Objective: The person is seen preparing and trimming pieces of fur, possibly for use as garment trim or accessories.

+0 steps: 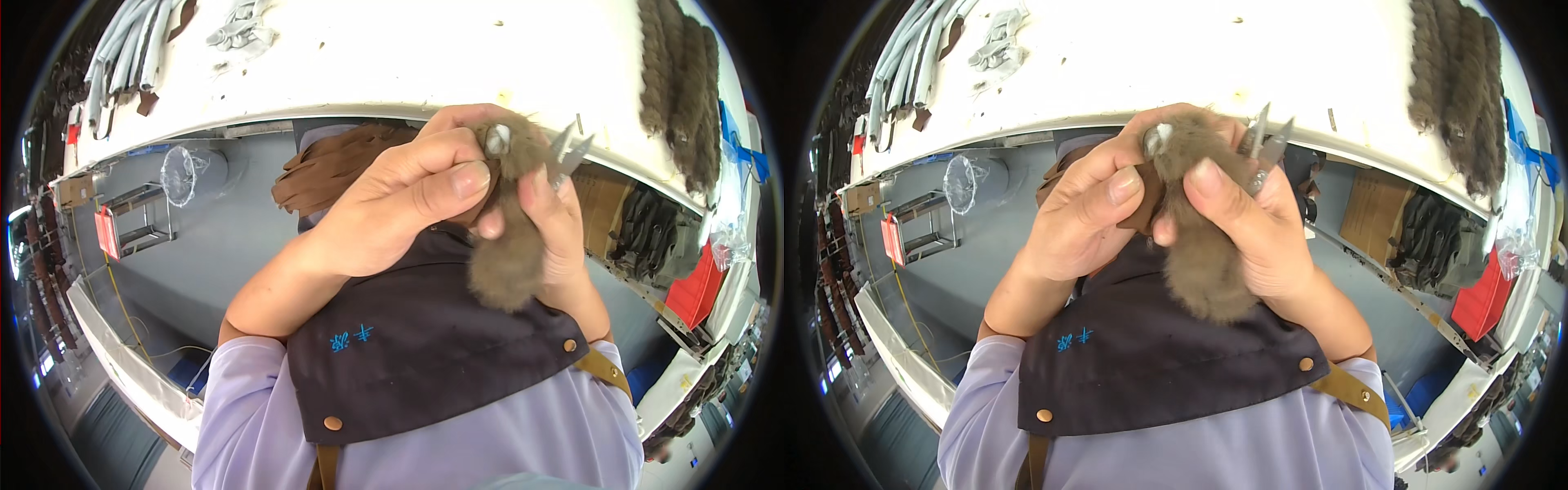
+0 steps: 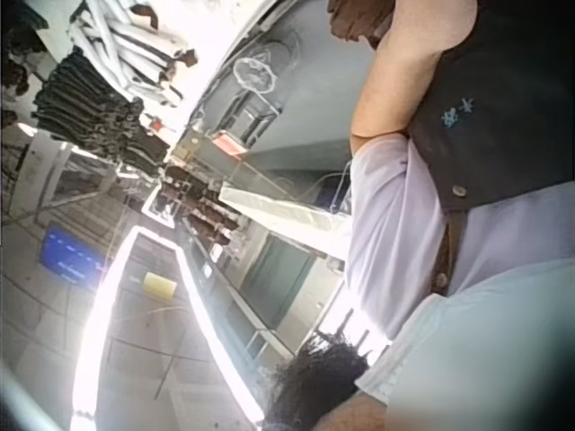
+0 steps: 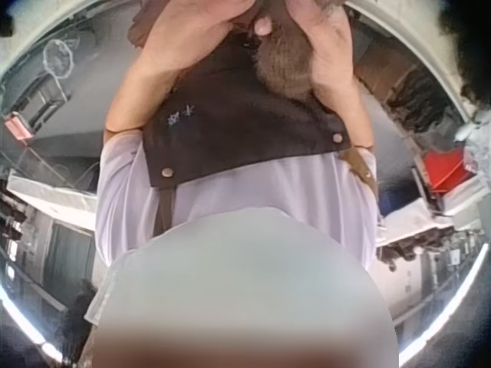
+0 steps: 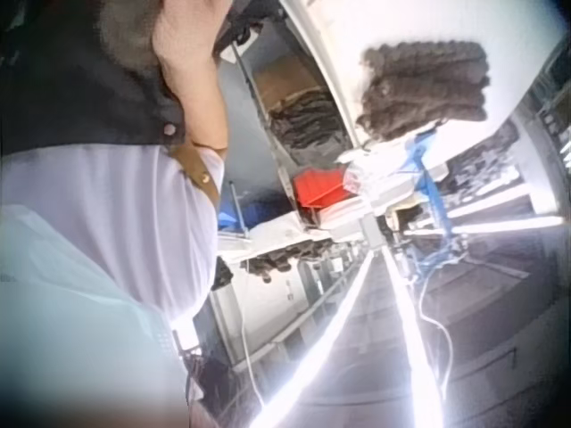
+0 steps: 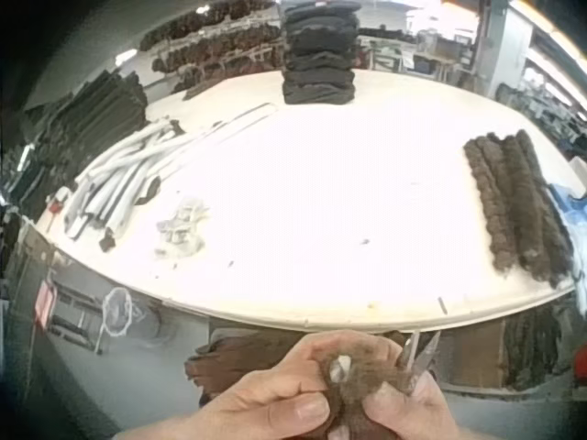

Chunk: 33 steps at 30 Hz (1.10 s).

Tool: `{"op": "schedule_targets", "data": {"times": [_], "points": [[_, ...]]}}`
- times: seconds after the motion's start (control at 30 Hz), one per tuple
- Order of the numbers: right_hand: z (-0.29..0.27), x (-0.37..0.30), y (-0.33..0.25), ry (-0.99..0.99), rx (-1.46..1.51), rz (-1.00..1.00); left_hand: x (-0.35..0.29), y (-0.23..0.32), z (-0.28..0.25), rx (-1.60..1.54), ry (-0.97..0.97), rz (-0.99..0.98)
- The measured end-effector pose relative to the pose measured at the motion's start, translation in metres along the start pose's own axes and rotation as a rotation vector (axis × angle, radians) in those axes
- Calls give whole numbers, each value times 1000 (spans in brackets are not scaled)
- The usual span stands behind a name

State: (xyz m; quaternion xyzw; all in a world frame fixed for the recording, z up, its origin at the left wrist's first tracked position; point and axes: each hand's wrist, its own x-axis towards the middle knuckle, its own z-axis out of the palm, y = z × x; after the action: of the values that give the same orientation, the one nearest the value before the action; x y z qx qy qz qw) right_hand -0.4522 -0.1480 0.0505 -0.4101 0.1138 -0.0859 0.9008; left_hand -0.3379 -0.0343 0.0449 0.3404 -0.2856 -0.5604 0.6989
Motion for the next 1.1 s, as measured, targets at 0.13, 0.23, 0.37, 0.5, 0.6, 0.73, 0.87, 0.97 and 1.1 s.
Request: {"op": "schedule_targets", "data": {"times": [0.13,0.23,0.37,0.5,0.6,0.73,0.87,0.97,1.1], "points": [[13,4,7,233,-39,21,-2,-6,-2,254,63,100],[8,-4,7,329,-100,-55,-3,-5,-3,381,95,147],[6,-20,-12,107,1,-113,-2,6,0,652,62,236],[8,-18,-22,-244,-88,283,-2,1,0,571,71,288],[1,-17,-17,-189,80,339,0,2,2,415,64,228],[1,-18,-15,-99,127,273,-2,4,1,232,33,158],[4,-23,-15,-284,29,276,-3,-1,5,224,101,177],[4,-21,-15,-222,3,293,0,1,5,272,50,201],[4,-23,-15,-198,1,331,-2,3,7,234,98,160]]}}
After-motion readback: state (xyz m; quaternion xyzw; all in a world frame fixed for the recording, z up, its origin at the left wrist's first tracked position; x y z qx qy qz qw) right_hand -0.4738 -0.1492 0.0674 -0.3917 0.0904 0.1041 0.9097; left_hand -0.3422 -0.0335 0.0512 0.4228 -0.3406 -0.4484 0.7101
